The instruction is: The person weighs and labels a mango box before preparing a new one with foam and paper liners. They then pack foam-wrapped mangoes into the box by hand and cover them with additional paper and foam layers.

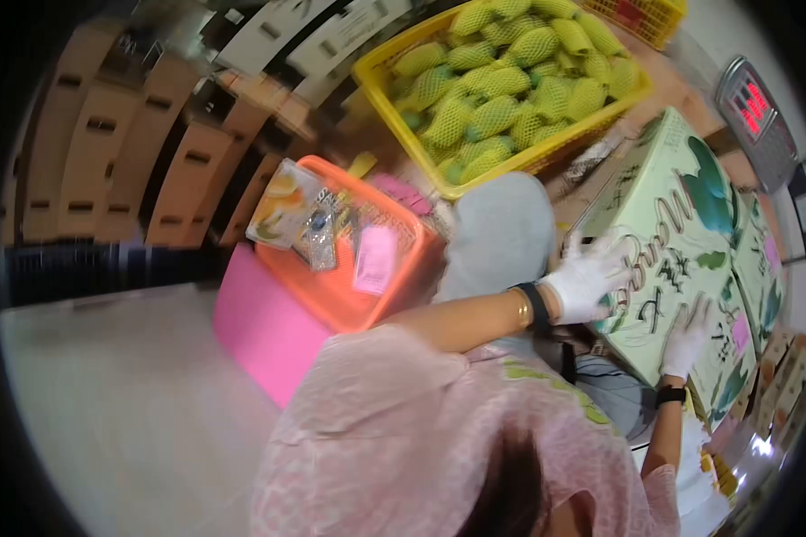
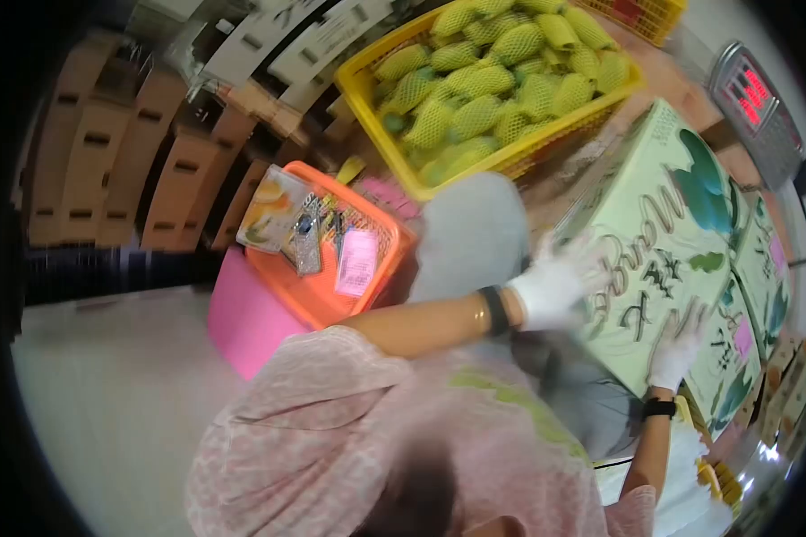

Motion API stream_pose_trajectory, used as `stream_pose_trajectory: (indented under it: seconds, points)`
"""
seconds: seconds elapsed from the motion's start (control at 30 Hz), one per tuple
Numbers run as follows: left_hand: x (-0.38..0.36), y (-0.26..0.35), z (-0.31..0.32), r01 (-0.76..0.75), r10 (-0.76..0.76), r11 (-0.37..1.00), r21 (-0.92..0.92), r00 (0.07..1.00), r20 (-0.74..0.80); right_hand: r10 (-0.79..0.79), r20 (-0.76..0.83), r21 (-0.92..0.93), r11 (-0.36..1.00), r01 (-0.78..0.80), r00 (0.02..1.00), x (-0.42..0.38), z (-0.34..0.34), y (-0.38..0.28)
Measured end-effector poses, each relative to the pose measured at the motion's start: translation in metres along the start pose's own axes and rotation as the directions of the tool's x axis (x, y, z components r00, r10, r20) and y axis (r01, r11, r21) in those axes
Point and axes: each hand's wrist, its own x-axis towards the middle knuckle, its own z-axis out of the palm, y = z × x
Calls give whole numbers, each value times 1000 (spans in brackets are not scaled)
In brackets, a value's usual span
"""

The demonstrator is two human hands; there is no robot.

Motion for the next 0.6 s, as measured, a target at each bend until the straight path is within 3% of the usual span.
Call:
stream_pose_trajectory:
  seconds: [0.03,0.1,0.13,0.17,0.2,0.27,0.3,0.33,0.37,0.4,0.43,0.47,0.53,0.6]
  points:
    - [-3,-7,0,-17,19,999,49,999,-39,61,5,63,996,-61,998,1,-1,-10]
    - [-7,-15,-10,-12,12,1000,16,1000,-3,-5,-36,-28,1000,3,999,1,2,2]
    - [-13,-24,-20,100,-97,990,-99,995,31,-40,-40,-32,999,39,998,0,-3,1]
    - [-27,-46,-22,-5,-101,948,-317,943,-316,11,-38,-85,996,-14,999,-1,-6,-1]
    - [-45,-62,-35,133,-286,939,-318,817,-502,73,-32,-133,988,-77,997,-3,-6,4]
    - [-111,-102,-61,400,-492,854,-332,415,-765,54,-57,-112,992,-60,997,-9,-1,8]
    - [-144,-127,-73,547,-690,697,-463,338,-640,54,-79,-85,995,-61,995,-12,0,10]
    - [-185,-157,-69,678,-727,603,-421,249,-640,59,-61,-92,994,-65,996,-15,-2,7]
    - [-221,-182,-60,870,-862,374,-322,197,-467,60,-63,-95,993,-65,996,-16,-2,8]
    - [-259,-204,-40,936,-877,301,-183,196,-438,62,-68,-97,993,-69,996,-16,0,10]
    - [-274,-198,-44,996,-980,78,-39,70,-185,66,-72,-98,992,-73,995,-17,2,11]
    - [-296,-216,-18,1000,-997,-7,9,-7,-70,67,-73,-100,992,-74,995,-17,2,13]
    - [-306,-200,-9,996,-996,-86,32,-86,-4,79,-81,-77,993,-85,994,-16,3,14]
    - [-310,-202,0,994,-993,-111,-13,-111,25,89,-94,-70,993,-95,992,-17,4,14]
